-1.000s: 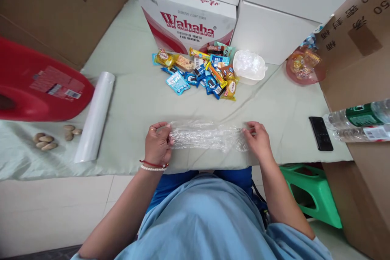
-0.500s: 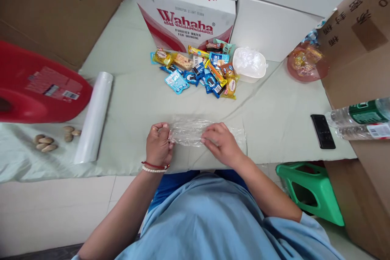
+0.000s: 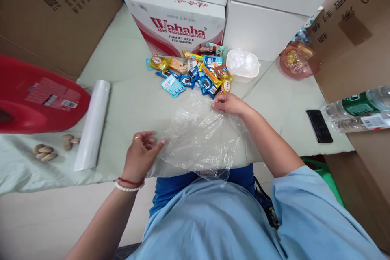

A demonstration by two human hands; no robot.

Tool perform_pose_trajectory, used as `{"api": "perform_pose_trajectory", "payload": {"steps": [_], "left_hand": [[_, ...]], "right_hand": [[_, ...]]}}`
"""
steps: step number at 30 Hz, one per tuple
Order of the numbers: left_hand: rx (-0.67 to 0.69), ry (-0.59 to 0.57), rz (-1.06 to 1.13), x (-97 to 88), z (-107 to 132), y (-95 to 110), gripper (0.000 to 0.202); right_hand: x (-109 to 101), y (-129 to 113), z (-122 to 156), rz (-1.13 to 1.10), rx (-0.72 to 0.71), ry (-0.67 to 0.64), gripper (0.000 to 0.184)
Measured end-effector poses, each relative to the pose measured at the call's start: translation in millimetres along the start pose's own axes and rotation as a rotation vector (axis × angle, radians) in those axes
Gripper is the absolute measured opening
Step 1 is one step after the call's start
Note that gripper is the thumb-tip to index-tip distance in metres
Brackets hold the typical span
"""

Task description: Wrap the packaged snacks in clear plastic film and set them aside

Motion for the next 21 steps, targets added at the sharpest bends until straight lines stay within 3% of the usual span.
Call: {"api": "perform_pose_trajectory", "payload": {"steps": [2,4,6,8,10,14,16,18,21], "left_hand": [[0.274,0.269,-0.224,-11.6,13.3,17.9,0.052],[0.554,0.384,-0.305,-8.9,30.1,39.6,0.038],[0.796,0.232,-0.298,10.3,39.6,58.0,0.024],[0.931,-0.077,-0.324,41.3,38.3,67.1,0.024],[0.917,-0.307,-0.424,72.2,26.2,63.9,0.03],[0.716,-0.355,-0.621,104.4,-4.4,35.7,0.044],[0.676,-0.352,-0.65,106.2,-9.8,21.7,0.05],[0.682,-0.344,-0.653,101.4,-12.0,12.4,0.053],[0.656,-0.327,-0.667,90.0,-20.5,5.1,0.058]], "right_hand": [[7.0,-2.9,-13.1,0.124,-0.075,0.03,0.027],[14.5,-11.4,-24.0,0.276,-0.173,0.039,0.02],[22.7,-24.5,-34.1,0.451,-0.275,0.009,0.017],[30.1,-40.4,-42.0,0.633,-0.367,-0.013,0.017],[35.0,-56.2,-43.8,0.802,-0.436,0.052,0.021],[48.8,-63.9,-11.1,0.925,-0.563,0.323,0.036],[61.3,-42.2,17.9,0.889,-0.62,0.338,0.04],[71.0,-5.4,44.1,0.901,-0.619,0.251,0.049],[58.5,49.4,66.4,0.946,-0.439,0.245,0.052]]}}
Point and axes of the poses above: each hand's wrist, its own z-axis away from the middle knuckle, its own x-axis out of the palm, y = z × x, the point moved 4 cm from there along -z, towards the middle knuckle, and after that the axes turned 6 degrees about z, right-handed, at the moved point
